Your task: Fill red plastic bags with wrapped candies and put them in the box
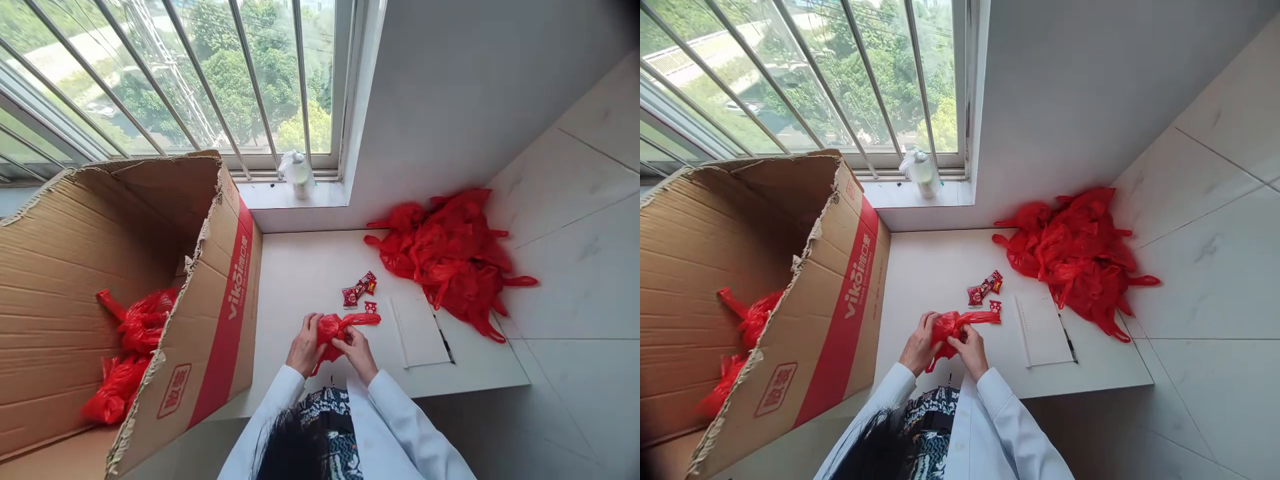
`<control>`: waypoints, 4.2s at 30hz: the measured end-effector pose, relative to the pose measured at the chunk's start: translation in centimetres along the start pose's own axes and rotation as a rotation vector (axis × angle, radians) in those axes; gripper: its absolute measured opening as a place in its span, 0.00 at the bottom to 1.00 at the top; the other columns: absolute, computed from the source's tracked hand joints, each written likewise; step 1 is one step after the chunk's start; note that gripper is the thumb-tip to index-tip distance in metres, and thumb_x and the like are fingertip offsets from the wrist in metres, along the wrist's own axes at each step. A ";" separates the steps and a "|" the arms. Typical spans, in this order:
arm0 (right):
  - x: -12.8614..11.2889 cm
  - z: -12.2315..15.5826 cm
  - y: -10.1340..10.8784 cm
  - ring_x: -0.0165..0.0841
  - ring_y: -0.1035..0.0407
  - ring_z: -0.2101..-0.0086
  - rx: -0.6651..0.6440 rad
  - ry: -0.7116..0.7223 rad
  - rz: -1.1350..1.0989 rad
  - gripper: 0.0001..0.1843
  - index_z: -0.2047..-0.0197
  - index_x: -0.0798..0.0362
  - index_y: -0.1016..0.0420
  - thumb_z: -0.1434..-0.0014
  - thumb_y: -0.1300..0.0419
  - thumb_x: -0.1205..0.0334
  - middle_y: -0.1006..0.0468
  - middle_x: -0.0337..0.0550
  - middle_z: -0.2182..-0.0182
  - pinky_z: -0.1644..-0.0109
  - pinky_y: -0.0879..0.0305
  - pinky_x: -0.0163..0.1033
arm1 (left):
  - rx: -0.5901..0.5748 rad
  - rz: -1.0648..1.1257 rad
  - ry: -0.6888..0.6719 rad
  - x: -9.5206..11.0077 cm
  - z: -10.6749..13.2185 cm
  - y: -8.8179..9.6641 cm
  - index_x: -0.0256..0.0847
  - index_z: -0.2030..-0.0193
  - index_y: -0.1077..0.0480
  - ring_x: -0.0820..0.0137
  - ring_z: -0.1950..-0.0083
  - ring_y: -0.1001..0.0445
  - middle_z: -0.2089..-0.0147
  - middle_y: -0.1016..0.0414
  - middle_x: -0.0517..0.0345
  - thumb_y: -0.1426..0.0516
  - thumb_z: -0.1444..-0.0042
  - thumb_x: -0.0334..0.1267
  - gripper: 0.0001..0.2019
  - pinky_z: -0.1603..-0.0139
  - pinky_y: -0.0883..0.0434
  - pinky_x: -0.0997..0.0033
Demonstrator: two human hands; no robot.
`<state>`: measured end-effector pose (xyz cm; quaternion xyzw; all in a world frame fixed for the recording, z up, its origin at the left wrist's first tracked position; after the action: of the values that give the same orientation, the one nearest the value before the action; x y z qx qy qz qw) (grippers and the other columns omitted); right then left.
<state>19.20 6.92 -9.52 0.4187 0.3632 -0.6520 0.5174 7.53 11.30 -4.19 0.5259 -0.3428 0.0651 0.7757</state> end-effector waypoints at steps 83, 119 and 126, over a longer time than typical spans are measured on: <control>0.3 -2.8 5.3 0.36 0.29 0.63 0.269 0.054 0.125 0.24 0.59 0.54 0.25 0.44 0.52 0.45 0.22 0.45 0.65 0.61 0.34 0.39 | 0.116 0.603 0.027 -5.7 -4.0 -0.1 0.38 0.65 0.27 0.66 0.59 0.28 0.62 0.25 0.52 0.52 0.44 0.46 0.17 0.59 0.31 0.70; -5.3 0.8 -2.9 0.40 0.36 0.59 -0.210 0.553 1.517 0.14 0.65 0.51 0.26 0.40 0.51 0.74 0.24 0.44 0.71 0.44 0.55 0.56 | -0.303 -0.360 -0.117 2.0 2.4 -1.0 0.39 0.58 0.30 0.63 0.58 0.28 0.58 0.28 0.48 0.54 0.45 0.22 0.16 0.61 0.33 0.67; -3.7 -0.4 -1.0 0.40 0.32 0.64 -0.104 0.376 1.505 0.13 0.65 0.50 0.26 0.37 0.52 0.65 0.23 0.48 0.71 0.55 0.46 0.46 | -0.350 -0.399 0.002 0.1 3.6 -1.2 0.41 0.57 0.29 0.63 0.64 0.26 0.56 0.29 0.48 0.56 0.46 0.21 0.19 0.67 0.35 0.69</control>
<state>18.76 8.83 -6.26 0.6314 0.0927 -0.0254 0.7695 6.44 7.65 -4.29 0.4408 -0.2378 -0.1489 0.8526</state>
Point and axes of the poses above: each hand's wrist, its own z-axis away from the middle knuckle, its own y-axis out of the back of the hand, x = y × z, the point moved 10 cm from there along -z, towards the middle knuckle
